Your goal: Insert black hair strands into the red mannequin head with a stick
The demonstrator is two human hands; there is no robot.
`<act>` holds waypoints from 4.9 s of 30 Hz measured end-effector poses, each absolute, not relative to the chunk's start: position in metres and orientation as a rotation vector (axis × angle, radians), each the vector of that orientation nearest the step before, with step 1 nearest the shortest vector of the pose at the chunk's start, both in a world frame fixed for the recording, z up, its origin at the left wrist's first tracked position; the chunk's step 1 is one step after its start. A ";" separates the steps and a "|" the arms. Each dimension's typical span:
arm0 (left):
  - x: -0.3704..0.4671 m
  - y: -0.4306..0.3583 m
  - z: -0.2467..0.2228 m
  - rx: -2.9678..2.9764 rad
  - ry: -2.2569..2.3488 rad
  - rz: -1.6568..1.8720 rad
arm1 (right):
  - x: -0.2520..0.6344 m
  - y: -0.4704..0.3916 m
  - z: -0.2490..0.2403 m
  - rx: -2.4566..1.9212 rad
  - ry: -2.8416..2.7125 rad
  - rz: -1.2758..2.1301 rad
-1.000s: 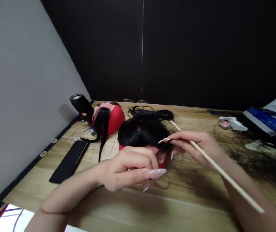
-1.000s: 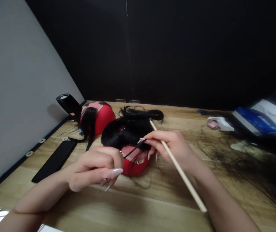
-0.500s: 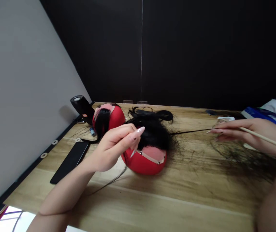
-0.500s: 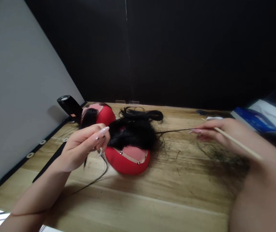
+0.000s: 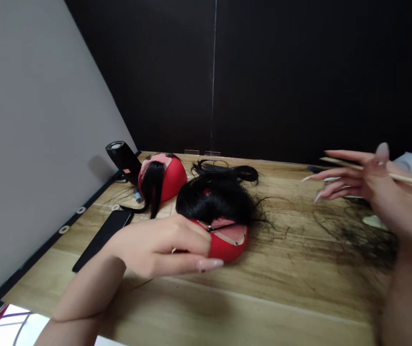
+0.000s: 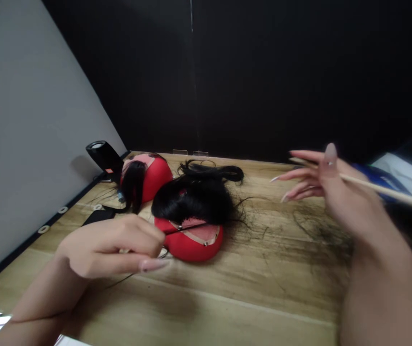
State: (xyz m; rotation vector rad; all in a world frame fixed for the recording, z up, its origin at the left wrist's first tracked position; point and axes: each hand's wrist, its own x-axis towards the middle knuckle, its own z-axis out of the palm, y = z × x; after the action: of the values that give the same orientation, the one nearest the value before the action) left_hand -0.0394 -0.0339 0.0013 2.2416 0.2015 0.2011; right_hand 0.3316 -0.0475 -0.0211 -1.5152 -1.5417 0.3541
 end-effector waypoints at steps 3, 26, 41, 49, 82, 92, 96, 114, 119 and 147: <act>-0.036 -0.032 -0.004 2.115 -0.152 -0.094 | 0.285 -0.052 -0.026 -1.187 -1.609 0.676; -0.019 -0.028 -0.026 2.549 0.136 0.077 | 0.191 -0.027 -0.114 -0.708 -1.317 1.167; -0.020 -0.012 -0.036 2.669 0.219 0.171 | 0.234 -0.033 -0.069 -0.754 -1.208 1.149; -0.021 -0.009 -0.038 2.650 0.196 0.131 | 0.189 -0.051 -0.103 -0.933 -1.434 1.252; -0.021 -0.006 -0.040 2.598 0.214 0.144 | 0.200 -0.047 -0.100 -0.828 -1.972 0.647; -0.021 -0.006 -0.039 2.578 0.215 0.166 | 0.198 -0.047 -0.098 -0.825 -1.975 0.638; -0.021 -0.007 -0.040 2.584 0.225 0.146 | 0.199 -0.046 -0.100 -0.815 -1.969 0.657; -0.022 -0.005 -0.041 2.617 0.207 0.126 | 0.198 -0.046 -0.100 -0.790 -1.983 0.596; -0.022 -0.005 -0.041 2.619 0.219 0.119 | 0.199 -0.045 -0.102 -0.743 -2.005 0.555; -0.022 -0.005 -0.043 2.620 0.216 0.131 | 0.197 -0.045 -0.104 -0.684 -2.009 0.508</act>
State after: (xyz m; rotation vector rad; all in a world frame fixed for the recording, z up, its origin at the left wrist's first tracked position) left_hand -0.0218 -0.0054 -0.0426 2.6196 0.2164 0.1315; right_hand 0.1975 -0.0448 -0.1040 -0.6842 -2.0089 0.5076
